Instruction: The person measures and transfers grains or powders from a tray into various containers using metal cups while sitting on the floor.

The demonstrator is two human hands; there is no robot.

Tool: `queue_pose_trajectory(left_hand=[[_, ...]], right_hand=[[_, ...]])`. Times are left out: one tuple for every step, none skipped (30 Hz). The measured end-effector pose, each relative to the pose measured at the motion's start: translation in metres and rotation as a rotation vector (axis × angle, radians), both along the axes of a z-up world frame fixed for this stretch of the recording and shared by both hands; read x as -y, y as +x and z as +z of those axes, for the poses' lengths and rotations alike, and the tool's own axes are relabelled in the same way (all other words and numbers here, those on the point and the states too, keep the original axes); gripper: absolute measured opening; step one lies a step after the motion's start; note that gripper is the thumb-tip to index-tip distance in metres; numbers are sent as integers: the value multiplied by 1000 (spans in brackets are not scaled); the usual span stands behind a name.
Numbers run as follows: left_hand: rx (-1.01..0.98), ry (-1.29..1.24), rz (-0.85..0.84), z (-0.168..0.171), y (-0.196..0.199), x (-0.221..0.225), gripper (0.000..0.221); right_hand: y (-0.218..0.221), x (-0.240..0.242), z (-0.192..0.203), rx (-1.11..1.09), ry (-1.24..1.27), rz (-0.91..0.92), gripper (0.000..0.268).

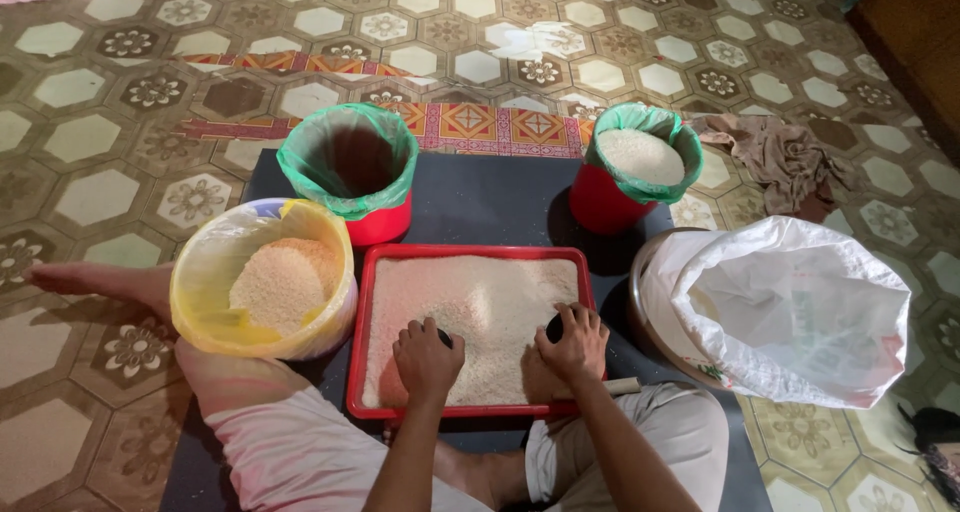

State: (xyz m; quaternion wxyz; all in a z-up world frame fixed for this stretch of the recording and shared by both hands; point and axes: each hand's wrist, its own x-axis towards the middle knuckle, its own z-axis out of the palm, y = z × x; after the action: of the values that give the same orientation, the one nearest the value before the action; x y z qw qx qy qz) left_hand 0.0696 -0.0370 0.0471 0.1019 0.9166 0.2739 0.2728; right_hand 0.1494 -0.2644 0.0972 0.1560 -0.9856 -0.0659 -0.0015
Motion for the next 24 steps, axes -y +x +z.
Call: queue_pose_trajectory(left_hand=[[-2, 0, -1, 3, -1, 1, 38], [2, -5, 0, 5, -1, 1, 37], [5, -9, 1, 8, -2, 1, 36], [4, -9, 1, 8, -2, 2, 36], [4, -6, 1, 9, -2, 2, 35], [3, -3, 1, 9, -2, 2, 35], [3, -2, 1, 9, -2, 2, 35], [7, 1, 1, 9, -2, 2, 34], [11, 5, 2, 10, -3, 2, 33], [10, 5, 2, 9, -2, 2, 33], [3, 4, 3, 8, -2, 1, 34], [-3, 3, 5, 7, -2, 1, 35], [-4, 3, 4, 8, -2, 1, 35], [-12, 1, 2, 8, -2, 1, 35], [-20, -2, 1, 8, -2, 1, 36], [-20, -2, 1, 7, -1, 1, 36], [-24, 6, 1, 5, -2, 0, 36], [-28, 14, 2, 4, -2, 0, 37], [-32, 13, 0, 4, -2, 0, 37], [-34, 8, -4, 5, -2, 1, 37], [-39, 2, -8, 5, -5, 2, 38], [-47, 1, -9, 9, -4, 1, 38], [-45, -26, -17, 12, -5, 2, 38], [-42, -52, -25, 15, -5, 2, 39]], right_hand=[[0, 0, -1, -2, 0, -1, 58], [1, 0, -2, 0, -8, -4, 58], [1, 0, -2, 2, -16, -6, 59], [1, 0, -3, 1, -17, -6, 59], [1, 0, -3, 5, -19, -3, 58], [1, 0, -3, 10, -22, -1, 58], [1, 0, -3, 10, -22, -2, 58], [0, 0, -3, 17, -19, -1, 58], [0, 0, -2, 23, -15, -1, 57], [0, 0, -3, 22, -15, -1, 57], [0, 0, -4, 37, -15, -1, 58], [0, 0, -5, 53, -15, -1, 58], [1, 1, -7, 52, -14, -1, 58], [1, 1, -8, 47, -13, 2, 58], [2, 1, -9, 42, -12, 5, 59], [3, 1, -9, 42, -11, 6, 59], [3, 2, -10, 48, -13, 5, 58], [2, 2, -10, 53, -15, 4, 58], [3, 2, -11, 48, -15, 3, 58], [3, 2, -12, 68, -14, 2, 57], [2, 3, -14, 83, -14, 1, 57], [3, 2, -13, 74, -15, 0, 57], [2, 3, -13, 105, -11, 6, 56], [2, 3, -14, 135, -8, 13, 56]])
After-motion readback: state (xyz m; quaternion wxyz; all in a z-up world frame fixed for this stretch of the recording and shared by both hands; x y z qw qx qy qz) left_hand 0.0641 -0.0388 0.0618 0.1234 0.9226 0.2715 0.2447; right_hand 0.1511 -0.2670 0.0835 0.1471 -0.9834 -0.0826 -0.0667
